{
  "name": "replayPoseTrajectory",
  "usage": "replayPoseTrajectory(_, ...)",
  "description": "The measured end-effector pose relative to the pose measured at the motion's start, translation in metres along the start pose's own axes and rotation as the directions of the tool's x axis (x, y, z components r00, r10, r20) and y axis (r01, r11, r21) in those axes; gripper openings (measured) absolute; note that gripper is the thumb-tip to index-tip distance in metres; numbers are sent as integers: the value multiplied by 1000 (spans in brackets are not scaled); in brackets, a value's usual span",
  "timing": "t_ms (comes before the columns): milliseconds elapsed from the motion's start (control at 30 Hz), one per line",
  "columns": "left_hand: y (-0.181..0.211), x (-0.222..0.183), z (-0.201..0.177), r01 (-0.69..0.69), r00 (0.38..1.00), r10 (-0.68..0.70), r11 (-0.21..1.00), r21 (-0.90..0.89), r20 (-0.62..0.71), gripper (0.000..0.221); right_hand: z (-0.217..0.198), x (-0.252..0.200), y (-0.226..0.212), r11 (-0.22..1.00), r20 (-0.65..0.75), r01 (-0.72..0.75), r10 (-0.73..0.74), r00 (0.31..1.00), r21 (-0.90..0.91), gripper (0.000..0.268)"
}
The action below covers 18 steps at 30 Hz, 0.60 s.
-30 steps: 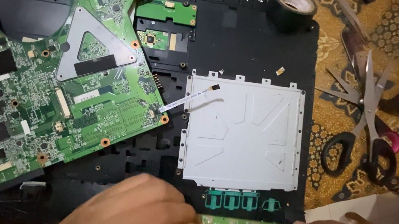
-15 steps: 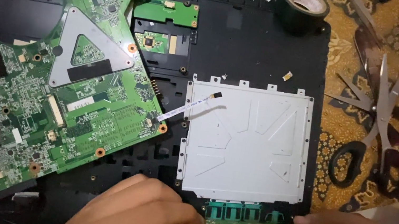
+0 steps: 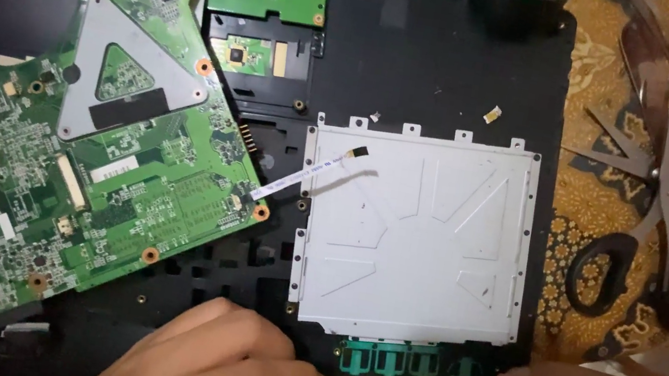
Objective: Connecting ribbon cables to small PCB modules and installing them into a laptop chassis during assembly.
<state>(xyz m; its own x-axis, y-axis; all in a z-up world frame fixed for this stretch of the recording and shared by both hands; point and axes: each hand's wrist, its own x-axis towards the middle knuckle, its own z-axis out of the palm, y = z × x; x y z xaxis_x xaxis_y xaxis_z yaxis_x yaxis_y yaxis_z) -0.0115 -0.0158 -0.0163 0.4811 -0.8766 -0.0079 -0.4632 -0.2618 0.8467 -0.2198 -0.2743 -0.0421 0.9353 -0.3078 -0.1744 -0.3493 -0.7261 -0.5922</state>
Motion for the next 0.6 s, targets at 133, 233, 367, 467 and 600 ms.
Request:
replayPoseTrajectory(133, 4, 1, 1, -7, 999, 11, 997, 83, -43, 37, 1, -4, 4, 964, 32, -233, 231, 972, 129, 67)
replayPoseTrajectory(233, 3, 1, 2, -19, 998, 26, 993, 113, -61, 35, 2, -5, -2, 890, 63, -384, 380, 923, 247, 69)
replayPoseTrajectory(367, 10, 7, -1, -29, 992, 45, 990, 141, -117, 31, -9, 3, 5, 896, 33, 196, -200, 979, -399, 47)
replayPoseTrajectory(467, 24, 19, -3, 46, 979, -27, 995, 89, -203, 21, -23, 29, -6, 748, 111, 377, -381, 918, -546, 45)
replayPoseTrajectory(600, 18, 16, -5, 10, 987, 6, 996, 93, -163, 24, -17, 32, -6, 926, 156, 280, -247, 956, -254, 51)
